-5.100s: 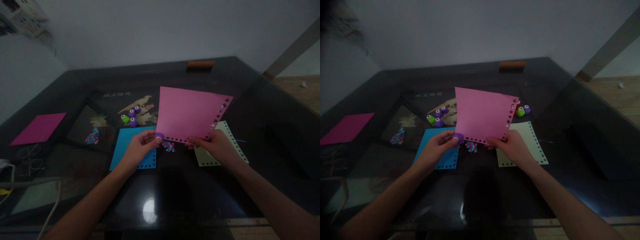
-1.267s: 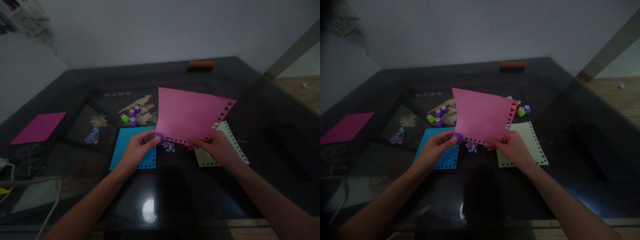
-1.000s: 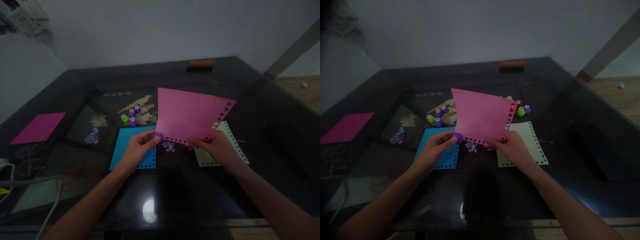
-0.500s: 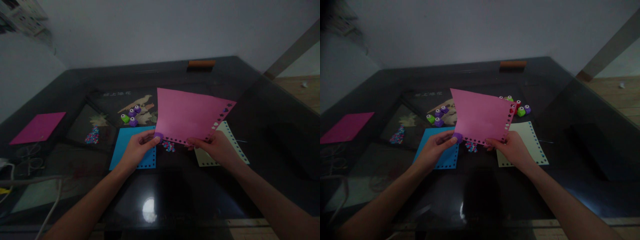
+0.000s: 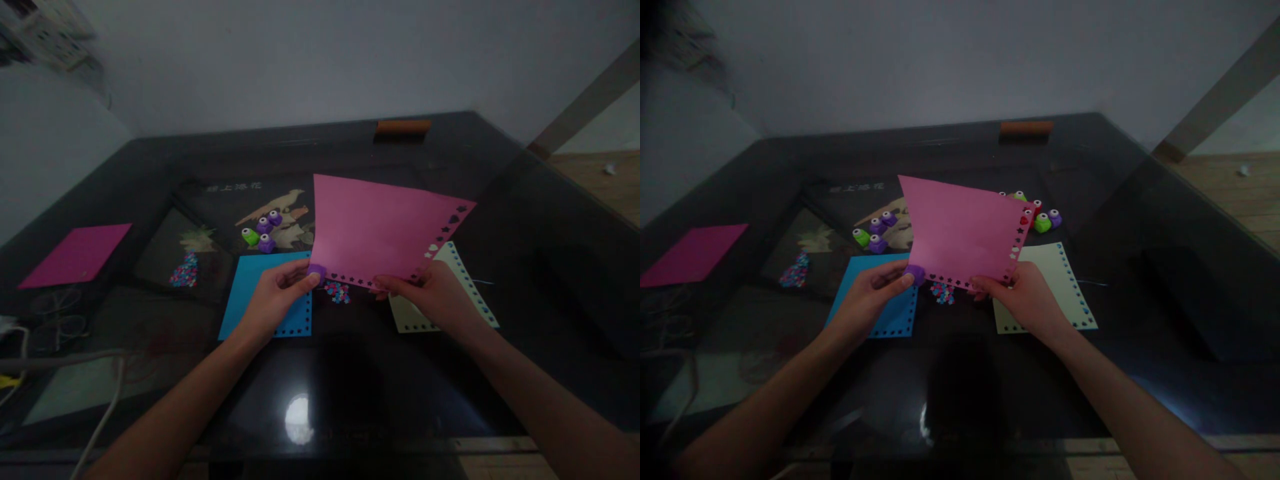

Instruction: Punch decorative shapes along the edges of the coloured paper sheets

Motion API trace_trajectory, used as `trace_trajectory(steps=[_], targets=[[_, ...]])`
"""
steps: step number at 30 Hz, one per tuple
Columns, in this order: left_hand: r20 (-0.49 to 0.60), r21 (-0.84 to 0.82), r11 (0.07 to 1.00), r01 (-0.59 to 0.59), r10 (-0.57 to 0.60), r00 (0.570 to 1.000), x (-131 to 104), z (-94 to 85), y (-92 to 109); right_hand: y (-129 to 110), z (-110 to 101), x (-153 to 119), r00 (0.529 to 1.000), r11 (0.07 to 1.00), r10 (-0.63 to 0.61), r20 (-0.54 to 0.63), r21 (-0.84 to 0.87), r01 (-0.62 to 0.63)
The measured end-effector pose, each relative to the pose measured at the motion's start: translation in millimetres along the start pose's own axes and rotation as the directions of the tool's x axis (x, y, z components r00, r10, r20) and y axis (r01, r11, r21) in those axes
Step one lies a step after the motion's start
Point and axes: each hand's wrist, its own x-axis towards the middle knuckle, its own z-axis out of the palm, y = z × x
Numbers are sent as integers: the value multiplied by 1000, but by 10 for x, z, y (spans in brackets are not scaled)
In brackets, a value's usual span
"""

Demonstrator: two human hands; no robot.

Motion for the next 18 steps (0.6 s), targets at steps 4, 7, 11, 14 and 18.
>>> trace_trajectory(steps=[4,7,11,14,18], targets=[[-6,7,1000,1,-1,1000,3,2,-1,1,-2,-10,1000,1000,4,-2,0,-4],[-4,12,1000,-6,6,1000,6,0,-1,11,-6,-17,1000,1000,-6,-10,-2,6],[2,17,1000,-19,19,1000,4,-3,-5,14,-9,-18,1000,1000,-17,-12,-11,17],[-4,9,1000,-14,14,1000,0,-2,-6,5,-7,-15,1000,999,-26,-10,-21,26],[-14,10,1000,-18,18,1000,-1,1,-2,-13,-1,-13,1000,1000,-15,-9,-7,15]])
